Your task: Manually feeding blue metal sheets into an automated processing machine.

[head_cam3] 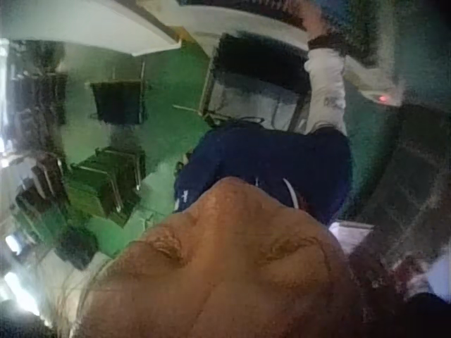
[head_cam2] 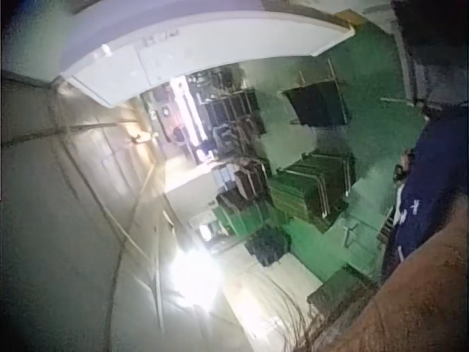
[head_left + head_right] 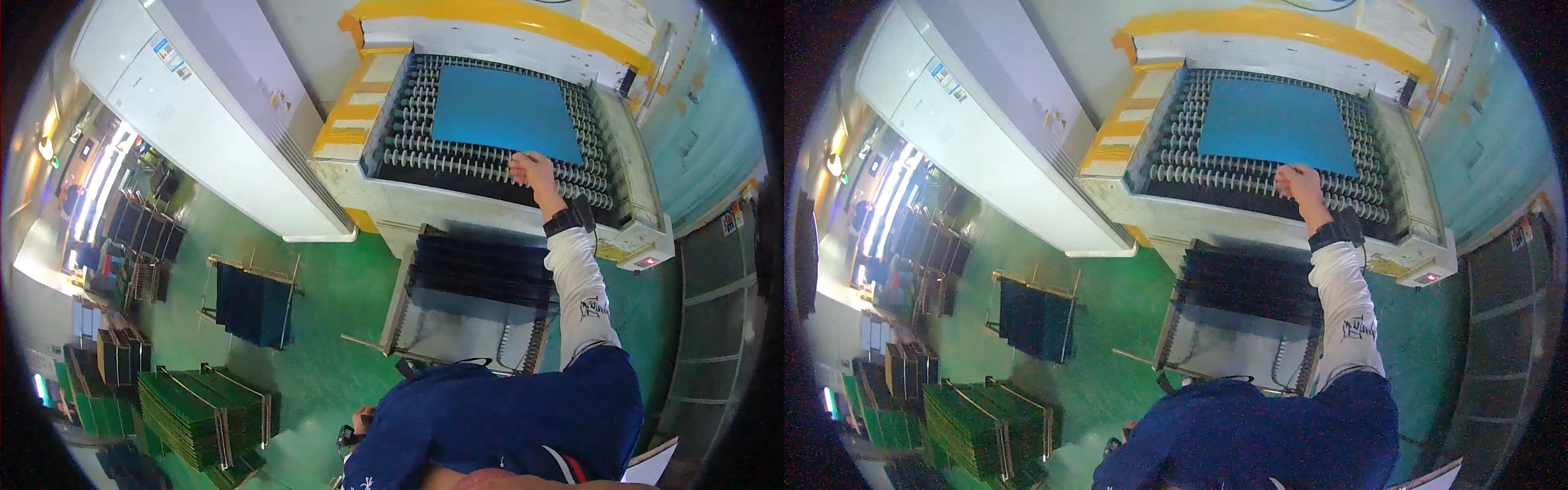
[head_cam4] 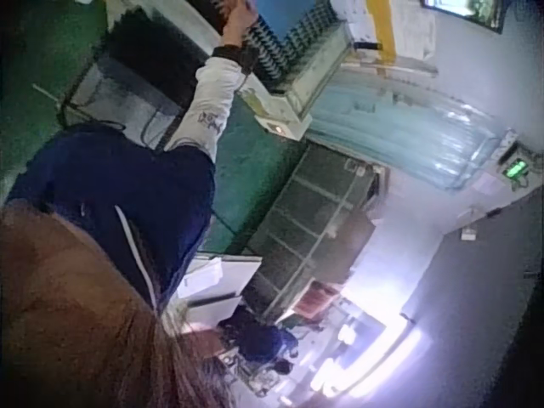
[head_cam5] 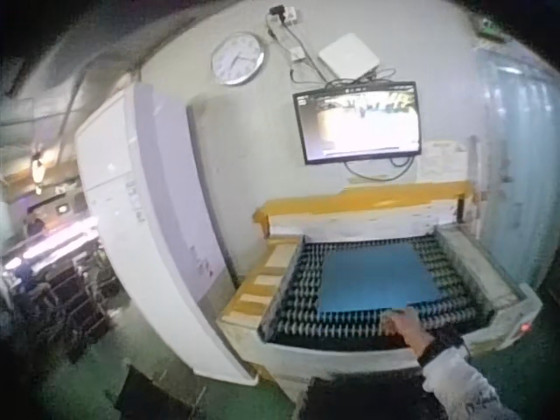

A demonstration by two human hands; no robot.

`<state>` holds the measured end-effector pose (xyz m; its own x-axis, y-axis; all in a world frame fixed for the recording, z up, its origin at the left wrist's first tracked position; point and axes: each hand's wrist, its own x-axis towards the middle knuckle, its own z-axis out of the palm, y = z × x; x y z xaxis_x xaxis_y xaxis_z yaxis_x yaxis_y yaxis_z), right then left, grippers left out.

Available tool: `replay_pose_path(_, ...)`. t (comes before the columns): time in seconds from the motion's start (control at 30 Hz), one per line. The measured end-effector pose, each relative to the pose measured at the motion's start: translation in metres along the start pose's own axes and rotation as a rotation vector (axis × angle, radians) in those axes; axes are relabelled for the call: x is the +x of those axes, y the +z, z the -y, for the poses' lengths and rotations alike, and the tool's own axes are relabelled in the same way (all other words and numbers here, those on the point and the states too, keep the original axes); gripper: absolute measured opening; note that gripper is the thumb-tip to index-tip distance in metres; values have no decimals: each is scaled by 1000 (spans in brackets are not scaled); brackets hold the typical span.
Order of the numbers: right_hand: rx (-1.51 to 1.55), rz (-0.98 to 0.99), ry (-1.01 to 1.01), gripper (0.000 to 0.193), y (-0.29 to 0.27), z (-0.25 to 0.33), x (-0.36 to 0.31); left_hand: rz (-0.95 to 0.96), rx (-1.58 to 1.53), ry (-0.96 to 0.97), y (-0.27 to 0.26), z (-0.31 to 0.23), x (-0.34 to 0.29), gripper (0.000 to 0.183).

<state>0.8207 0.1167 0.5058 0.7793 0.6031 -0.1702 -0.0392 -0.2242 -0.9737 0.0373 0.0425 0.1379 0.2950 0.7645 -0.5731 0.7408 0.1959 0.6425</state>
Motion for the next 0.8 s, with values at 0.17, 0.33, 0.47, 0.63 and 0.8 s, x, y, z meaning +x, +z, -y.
replay_pose_path(0.17,-1110,-280,-484,38,37,-4,-2,68,573,259,-10,-27,-22,23)
replay_pose_path(0.33,-1202,-324,-494,39,38,-6,14,40,-824,389,1,-14,-36,23)
replay_pose_path(0.47,-1250,-345,-508,36,37,5,40,-69,-536,-69,6,-30,-44,23)
replay_pose_path(0.63,-1282,-273,-446,36,38,16,69,-134,-517,-285,4,-50,-64,22)
replay_pose_path(0.8,-1316,-312,-484,29,37,23,50,-102,-415,-271,16,-28,-59,20)
